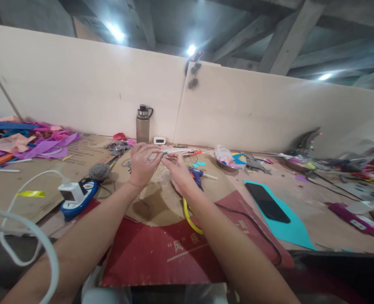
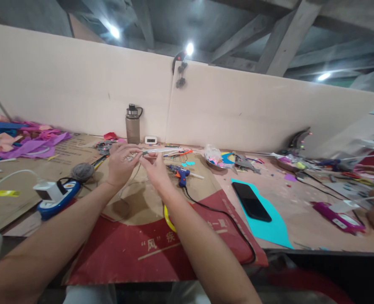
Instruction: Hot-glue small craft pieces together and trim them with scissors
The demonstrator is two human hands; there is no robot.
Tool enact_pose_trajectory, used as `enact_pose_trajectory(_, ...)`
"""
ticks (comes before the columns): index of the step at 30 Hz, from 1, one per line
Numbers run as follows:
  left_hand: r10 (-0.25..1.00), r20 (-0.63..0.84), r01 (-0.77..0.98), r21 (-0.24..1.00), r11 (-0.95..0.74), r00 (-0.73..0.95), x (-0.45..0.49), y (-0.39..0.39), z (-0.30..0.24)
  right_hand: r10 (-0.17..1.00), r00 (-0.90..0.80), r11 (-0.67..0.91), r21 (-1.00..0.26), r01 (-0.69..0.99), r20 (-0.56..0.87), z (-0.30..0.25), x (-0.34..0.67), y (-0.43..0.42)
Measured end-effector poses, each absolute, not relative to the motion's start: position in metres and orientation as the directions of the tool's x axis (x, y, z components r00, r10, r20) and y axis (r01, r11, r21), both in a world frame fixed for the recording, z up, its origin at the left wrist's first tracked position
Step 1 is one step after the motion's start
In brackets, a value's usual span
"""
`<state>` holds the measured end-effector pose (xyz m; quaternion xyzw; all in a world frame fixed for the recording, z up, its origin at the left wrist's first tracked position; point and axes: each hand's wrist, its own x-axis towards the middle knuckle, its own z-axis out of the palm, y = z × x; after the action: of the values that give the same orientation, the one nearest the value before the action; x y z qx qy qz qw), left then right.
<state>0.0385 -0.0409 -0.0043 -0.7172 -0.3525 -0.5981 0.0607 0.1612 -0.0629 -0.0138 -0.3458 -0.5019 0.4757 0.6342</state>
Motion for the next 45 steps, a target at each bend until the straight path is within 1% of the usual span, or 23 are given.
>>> enact_pose_trajectory(2, 0.461, 0.887, 0.538, 0.384, -0.75, 0.01, 0.039, -0.041, -0.005, 0.956, -0.003, 0.269, -0.877, -0.398, 0.295, -0.014, 0.15, -0.061)
enact_pose_trajectory(4, 0.559, 0.828, 0.455, 0.516, -0.726, -0.047, 0.04, -0.043, -0.006, 0.956, -0.034, 0.249, -0.865, -0.436, 0.292, -0.014, 0.148, -0.061)
enact_pose_trajectory(5, 0.624, 0.778, 0.398, 0.597, -0.696, -0.076, 0.041, -0.044, -0.005, 0.956, -0.037, 0.249, -0.874, -0.418, 0.29, -0.014, 0.149, -0.061)
enact_pose_trajectory(7, 0.748, 0.656, 0.263, 0.742, -0.616, -0.101, 0.044, -0.047, -0.003, 0.954, -0.011, 0.28, -0.906, -0.316, 0.299, -0.014, 0.155, -0.062)
enact_pose_trajectory(8, 0.793, 0.601, 0.189, 0.793, -0.579, -0.094, 0.046, -0.049, -0.002, 0.949, 0.018, 0.31, -0.918, -0.246, 0.315, -0.014, 0.158, -0.061)
enact_pose_trajectory(10, 0.851, 0.521, 0.063, 0.853, -0.517, -0.066, 0.049, -0.051, 0.0, 0.926, 0.081, 0.375, -0.921, -0.105, 0.368, -0.014, 0.163, -0.06)
enact_pose_trajectory(12, 0.885, 0.463, -0.036, 0.885, -0.465, -0.038, 0.052, -0.05, 0.001, 0.897, 0.134, 0.424, -0.906, 0.004, 0.42, -0.014, 0.168, -0.059)
enact_pose_trajectory(15, 0.918, 0.396, -0.12, 0.911, -0.394, -0.007, 0.054, -0.046, -0.002, 0.862, 0.188, 0.463, -0.882, 0.089, 0.471, -0.014, 0.172, -0.057)
enact_pose_trajectory(18, 0.933, 0.361, -0.172, 0.92, -0.353, 0.015, 0.055, -0.042, -0.006, 0.851, 0.202, 0.475, -0.875, 0.094, 0.484, -0.016, 0.173, -0.055)
enact_pose_trajectory(26, 0.931, 0.361, -0.266, 0.904, -0.336, 0.054, 0.055, -0.041, -0.008, 0.853, 0.233, 0.456, -0.884, 0.106, 0.468, -0.02, 0.174, -0.052)
enact_pose_trajectory(30, 0.927, 0.368, -0.264, 0.903, -0.339, 0.068, 0.055, -0.041, -0.008, 0.847, 0.257, 0.452, -0.885, 0.111, 0.465, -0.019, 0.174, -0.052)
enact_pose_trajectory(38, 0.909, 0.407, -0.186, 0.903, -0.387, 0.086, 0.056, -0.041, -0.008, 0.856, 0.273, 0.437, -0.897, 0.069, 0.438, -0.019, 0.176, -0.05)
enact_pose_trajectory(45, 0.897, 0.416, -0.199, 0.901, -0.385, 0.15, 0.053, -0.039, -0.006, 0.864, 0.273, 0.43, -0.902, 0.039, 0.423, -0.017, 0.179, -0.054)
